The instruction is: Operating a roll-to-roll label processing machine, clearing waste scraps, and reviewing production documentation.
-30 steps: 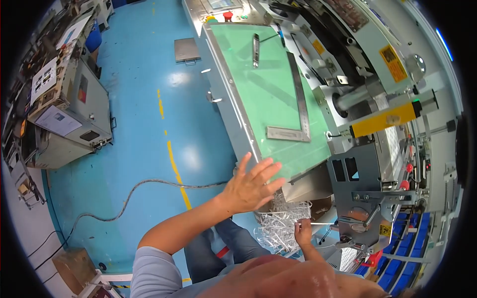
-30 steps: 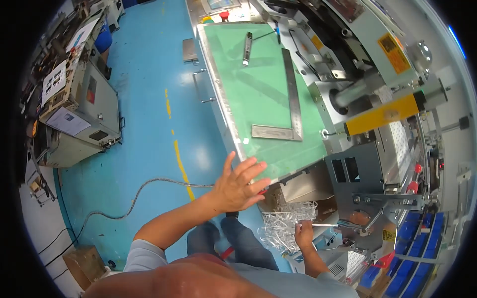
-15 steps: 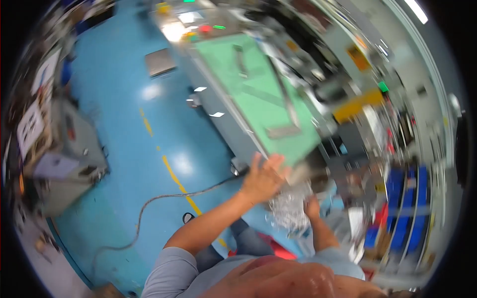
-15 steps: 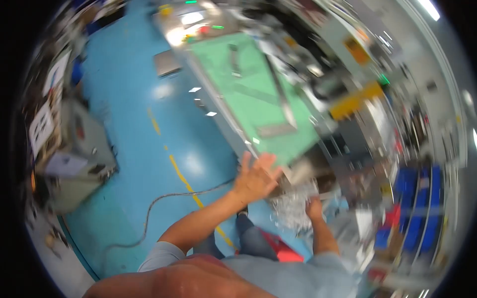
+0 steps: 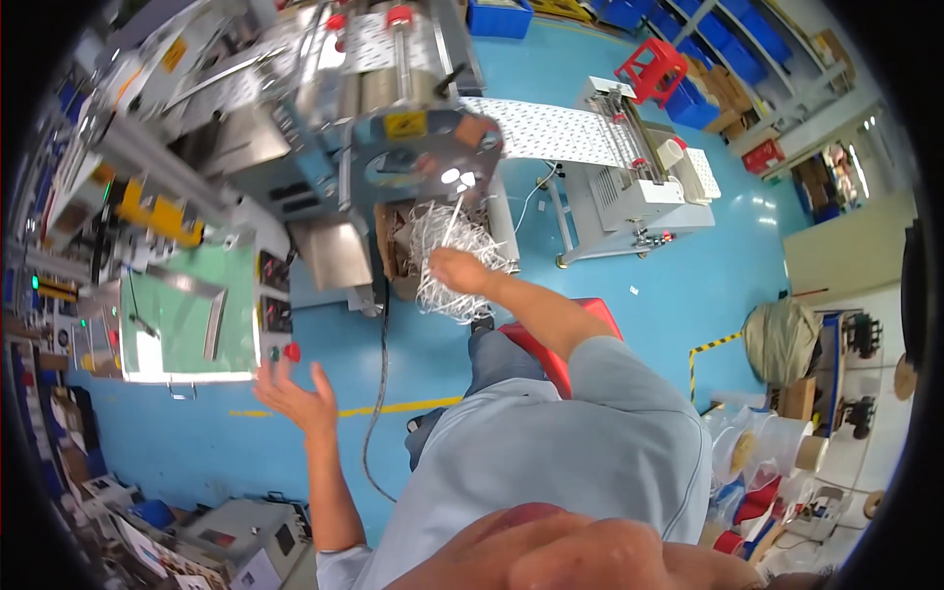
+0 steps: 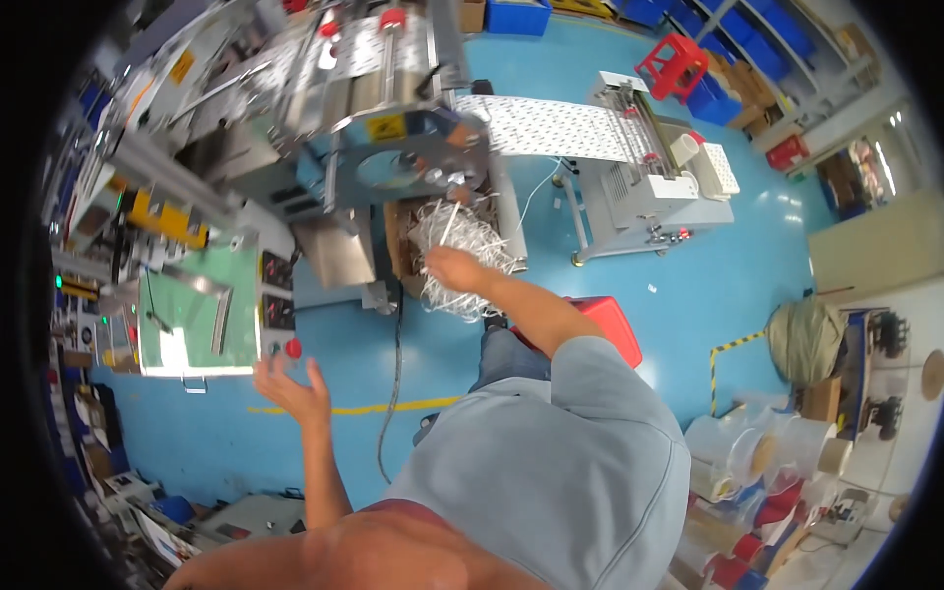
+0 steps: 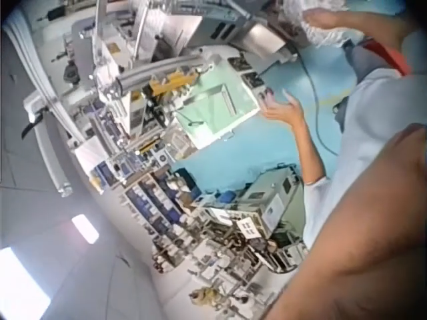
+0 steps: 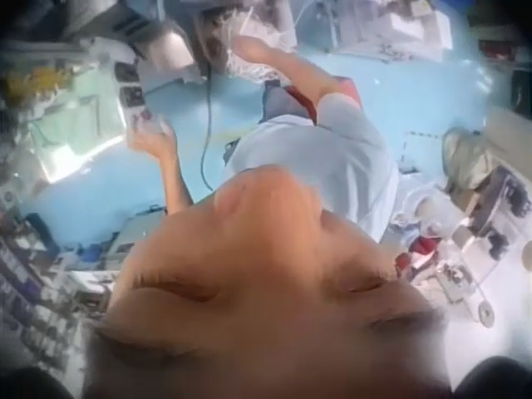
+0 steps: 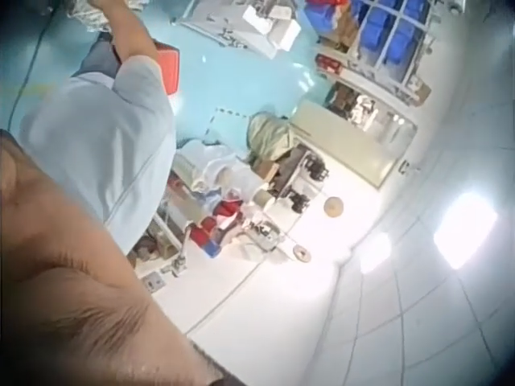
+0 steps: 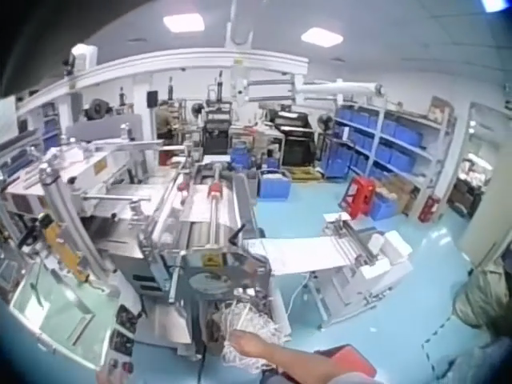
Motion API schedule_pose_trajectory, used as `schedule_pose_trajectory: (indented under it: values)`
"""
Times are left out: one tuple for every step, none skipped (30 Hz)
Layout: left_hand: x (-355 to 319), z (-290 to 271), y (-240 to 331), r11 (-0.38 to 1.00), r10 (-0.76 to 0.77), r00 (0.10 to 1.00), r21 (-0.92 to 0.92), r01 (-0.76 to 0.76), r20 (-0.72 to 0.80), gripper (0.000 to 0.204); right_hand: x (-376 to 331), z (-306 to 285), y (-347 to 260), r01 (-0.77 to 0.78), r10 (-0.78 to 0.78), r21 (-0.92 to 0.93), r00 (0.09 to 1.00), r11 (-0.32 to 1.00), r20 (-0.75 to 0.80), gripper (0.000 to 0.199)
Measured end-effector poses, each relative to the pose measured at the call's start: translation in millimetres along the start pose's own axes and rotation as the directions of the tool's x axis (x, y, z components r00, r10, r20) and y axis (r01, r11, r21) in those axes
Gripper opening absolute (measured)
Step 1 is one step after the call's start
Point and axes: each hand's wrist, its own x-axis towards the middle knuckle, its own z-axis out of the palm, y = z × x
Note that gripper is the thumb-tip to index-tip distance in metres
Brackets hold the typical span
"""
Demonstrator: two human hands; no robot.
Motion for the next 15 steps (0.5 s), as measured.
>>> schedule_pose_trajectory:
  values:
    - [0.0, 11.4, 32.1, 0.983, 0.096, 0.990, -0.168, -0.078, 0.101, 0.048, -8.8, -5.9, 12.1, 0.099, -0.100, -0.008, 0.992, 0.995, -0.071, 0.011]
    - [-2.1, 27.2, 65.2, 0.933, 0.200, 0.961, -0.336, -0.127, 0.193, 0.045, -17.9, -17.6, 17.2, 0.096, -0.096, -0.005, 0.995, 0.995, 0.004, 0.008]
    - [1.1, 48.2, 102.7, 0.888, 0.183, 0.926, -0.459, -0.011, 0.332, 0.041, -26.4, -27.3, 22.1, 0.077, -0.076, 0.030, 0.997, 0.997, -0.008, 0.008]
    - [3.2, 60.8, 138.3, 0.847, 0.155, 0.877, -0.518, 0.119, 0.455, 0.038, -26.3, -32.0, 20.5, 0.100, -0.098, 0.091, 0.995, 0.991, -0.032, 0.007]
    - [10.7, 85.4, 169.9, 0.824, 0.118, 0.854, -0.530, 0.201, 0.508, 0.036, -29.1, -45.2, 20.0, 0.074, -0.072, 0.132, 0.997, 0.988, -0.021, 0.008]
    - [19.3, 111.9, 196.8, 0.795, 0.085, 0.824, -0.536, 0.282, 0.559, 0.034, -32.2, -57.0, 18.2, 0.047, -0.046, 0.171, 0.999, 0.984, -0.010, 0.008]
    - [20.1, 141.9, 216.0, 0.777, 0.062, 0.795, -0.529, 0.342, 0.604, 0.037, -43.5, -56.3, 21.5, -0.033, 0.007, 0.278, 0.996, 0.960, 0.094, 0.011]
    - [21.1, 169.2, 232.0, 0.758, 0.038, 0.761, -0.515, 0.401, 0.648, 0.040, -52.6, -53.2, 18.6, -0.018, 0.005, 0.246, 0.999, 0.969, 0.052, 0.012]
    - [23.9, 189.4, 249.1, 0.780, 0.077, 0.752, -0.509, 0.364, 0.655, 0.042, -64.4, -52.6, 14.5, -0.009, 0.006, 0.212, 1.000, 0.977, 0.013, 0.014]
    - [25.7, 207.2, 259.6, 0.801, 0.097, 0.743, -0.495, 0.336, 0.662, 0.043, -68.5, -67.8, 1.2, -0.045, 0.029, 0.295, 0.998, 0.955, 0.058, 0.020]
    - [30.9, 223.8, 269.9, 0.779, 0.107, 0.663, -0.476, 0.407, 0.741, 0.045, -69.0, -80.6, -6.9, -0.035, 0.012, 0.314, 0.997, 0.949, 0.074, 0.022]
    - [37.5, 240.0, 280.5, 0.756, 0.128, 0.574, -0.454, 0.471, 0.809, 0.046, -70.3, -88.6, -11.0, -0.028, 0.000, 0.330, 0.996, 0.944, 0.086, 0.023]
    - [42.0, 255.7, 289.7, 0.725, 0.147, 0.558, -0.472, 0.501, 0.817, 0.043, -71.4, -91.6, -9.8, 0.011, -0.034, 0.296, 0.997, 0.955, 0.073, 0.023]
    - [42.2, 276.5, 289.8, 0.664, 0.136, 0.512, -0.461, 0.589, 0.848, 0.041, -72.4, -94.2, -12.4, 0.021, -0.047, 0.304, 0.996, 0.952, 0.077, 0.023]
    - [49.0, 280.3, 302.9, 0.601, 0.154, 0.452, -0.447, 0.663, 0.879, 0.040, -77.5, -96.9, -10.0, -0.063, 0.038, 0.311, 0.996, 0.948, 0.085, 0.024]
